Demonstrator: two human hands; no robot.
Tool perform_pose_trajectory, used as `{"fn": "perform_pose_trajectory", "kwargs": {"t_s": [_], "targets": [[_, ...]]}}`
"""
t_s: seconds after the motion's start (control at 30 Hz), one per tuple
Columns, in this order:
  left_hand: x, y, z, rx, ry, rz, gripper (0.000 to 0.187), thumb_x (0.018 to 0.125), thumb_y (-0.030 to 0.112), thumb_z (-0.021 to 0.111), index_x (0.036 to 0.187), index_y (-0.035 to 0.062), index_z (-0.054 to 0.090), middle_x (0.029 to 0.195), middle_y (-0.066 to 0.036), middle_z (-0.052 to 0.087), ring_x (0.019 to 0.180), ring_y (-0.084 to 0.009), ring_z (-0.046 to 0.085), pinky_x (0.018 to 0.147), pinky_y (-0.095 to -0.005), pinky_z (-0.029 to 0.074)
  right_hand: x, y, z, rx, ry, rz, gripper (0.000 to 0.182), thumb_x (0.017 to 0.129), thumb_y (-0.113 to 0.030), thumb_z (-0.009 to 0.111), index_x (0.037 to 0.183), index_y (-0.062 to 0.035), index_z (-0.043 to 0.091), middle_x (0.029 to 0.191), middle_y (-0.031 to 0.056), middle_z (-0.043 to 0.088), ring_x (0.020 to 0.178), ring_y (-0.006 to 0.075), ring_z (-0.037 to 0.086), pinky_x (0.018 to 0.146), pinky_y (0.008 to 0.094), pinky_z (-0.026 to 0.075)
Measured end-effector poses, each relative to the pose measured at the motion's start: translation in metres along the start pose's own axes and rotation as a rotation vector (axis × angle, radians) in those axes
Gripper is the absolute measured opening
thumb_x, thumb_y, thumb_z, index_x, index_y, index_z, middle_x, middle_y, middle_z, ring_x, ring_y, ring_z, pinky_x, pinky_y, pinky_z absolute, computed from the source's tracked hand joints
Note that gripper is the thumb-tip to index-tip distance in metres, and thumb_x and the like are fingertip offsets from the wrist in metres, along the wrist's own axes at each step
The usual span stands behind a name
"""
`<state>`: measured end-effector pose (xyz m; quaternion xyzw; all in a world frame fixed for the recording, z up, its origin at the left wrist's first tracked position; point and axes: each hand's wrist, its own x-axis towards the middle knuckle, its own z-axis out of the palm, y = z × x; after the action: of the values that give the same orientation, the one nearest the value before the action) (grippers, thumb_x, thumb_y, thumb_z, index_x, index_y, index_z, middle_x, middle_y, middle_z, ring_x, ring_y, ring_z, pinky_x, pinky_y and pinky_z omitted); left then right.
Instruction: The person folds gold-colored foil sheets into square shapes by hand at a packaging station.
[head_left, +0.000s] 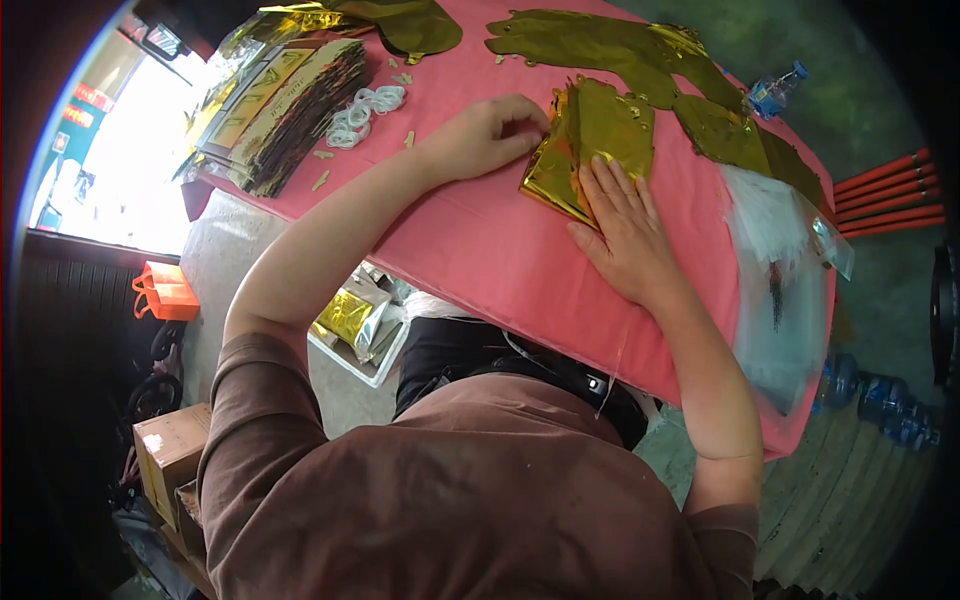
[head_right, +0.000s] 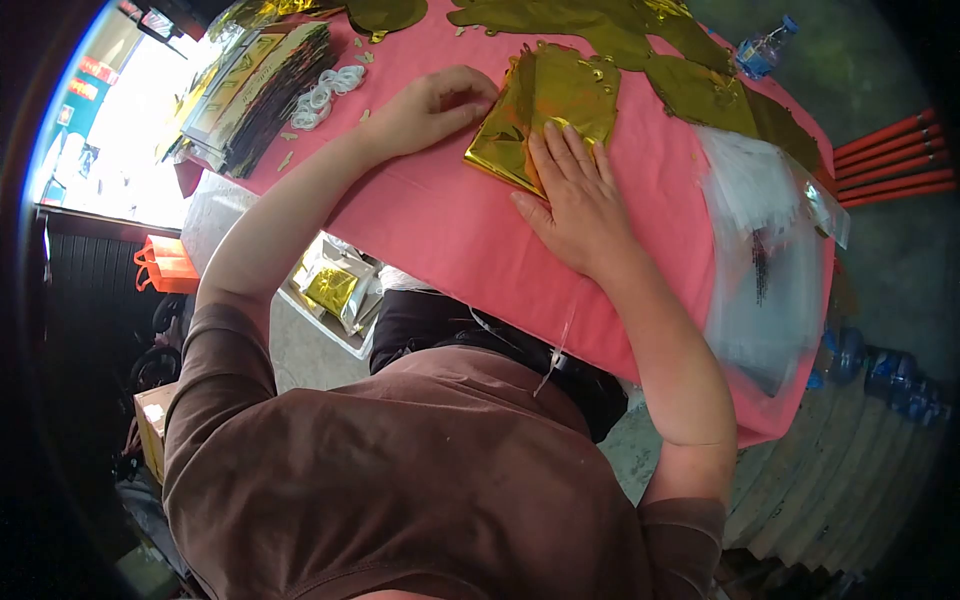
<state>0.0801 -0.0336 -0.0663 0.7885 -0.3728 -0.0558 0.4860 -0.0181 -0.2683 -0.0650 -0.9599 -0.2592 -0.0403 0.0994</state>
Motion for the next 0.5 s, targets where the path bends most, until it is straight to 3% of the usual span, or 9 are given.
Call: {"fn": "perform_pose_trajectory", "kwargs": {"t_s": [0.03, 0.23, 0.47, 0.5], "targets": [[-0.001, 0.000, 0.000, 0.187, -0.011, 0.082, 0.028, 0.082, 0.001, 0.055, 0.109, 0.0007, 0.059, 0.113, -0.013, 0.059, 0.104, -0.0264, 0.056, 0.091, -0.0323, 0.043, 0.000, 0.000, 0.001, 0.003, 0.003, -0.004, 0.062, 0.092, -0.041, 0.041, 0.140, -0.0047, 0.027, 0.147, 0.0152, 0.024, 0.138, 0.0265, 0.017, 0.112, 0.0433, 0.009], [-0.001, 0.004, 0.009, 0.451, -0.037, 0.374, 0.028, 0.079, 0.006, 0.056, 0.106, 0.0003, 0.061, 0.107, -0.013, 0.059, 0.108, -0.0306, 0.051, 0.094, -0.0392, 0.040, 0.001, 0.001, 0.000, 0.005, -0.001, -0.012, 0.062, 0.092, -0.040, 0.042, 0.141, -0.0047, 0.027, 0.147, 0.0150, 0.024, 0.138, 0.0265, 0.017, 0.112, 0.0429, 0.009], [0.004, -0.008, 0.005, 0.444, -0.138, 0.339, 0.030, 0.080, 0.008, 0.055, 0.109, -0.0004, 0.058, 0.109, -0.013, 0.058, 0.111, -0.0286, 0.049, 0.096, -0.0380, 0.038, 0.001, -0.001, -0.003, 0.028, -0.013, 0.002, 0.062, 0.092, -0.040, 0.042, 0.141, -0.0048, 0.027, 0.147, 0.0145, 0.023, 0.138, 0.0268, 0.017, 0.112, 0.0421, 0.009], [0.004, -0.006, 0.004, 0.254, -0.108, 0.179, 0.031, 0.081, 0.009, 0.054, 0.111, -0.0002, 0.056, 0.109, -0.012, 0.058, 0.111, -0.0265, 0.050, 0.096, -0.0366, 0.038, 0.000, -0.001, -0.003, 0.026, -0.015, 0.008, 0.062, 0.092, -0.040, 0.042, 0.141, -0.0048, 0.027, 0.147, 0.0145, 0.023, 0.138, 0.0268, 0.017, 0.112, 0.0421, 0.009]]}}
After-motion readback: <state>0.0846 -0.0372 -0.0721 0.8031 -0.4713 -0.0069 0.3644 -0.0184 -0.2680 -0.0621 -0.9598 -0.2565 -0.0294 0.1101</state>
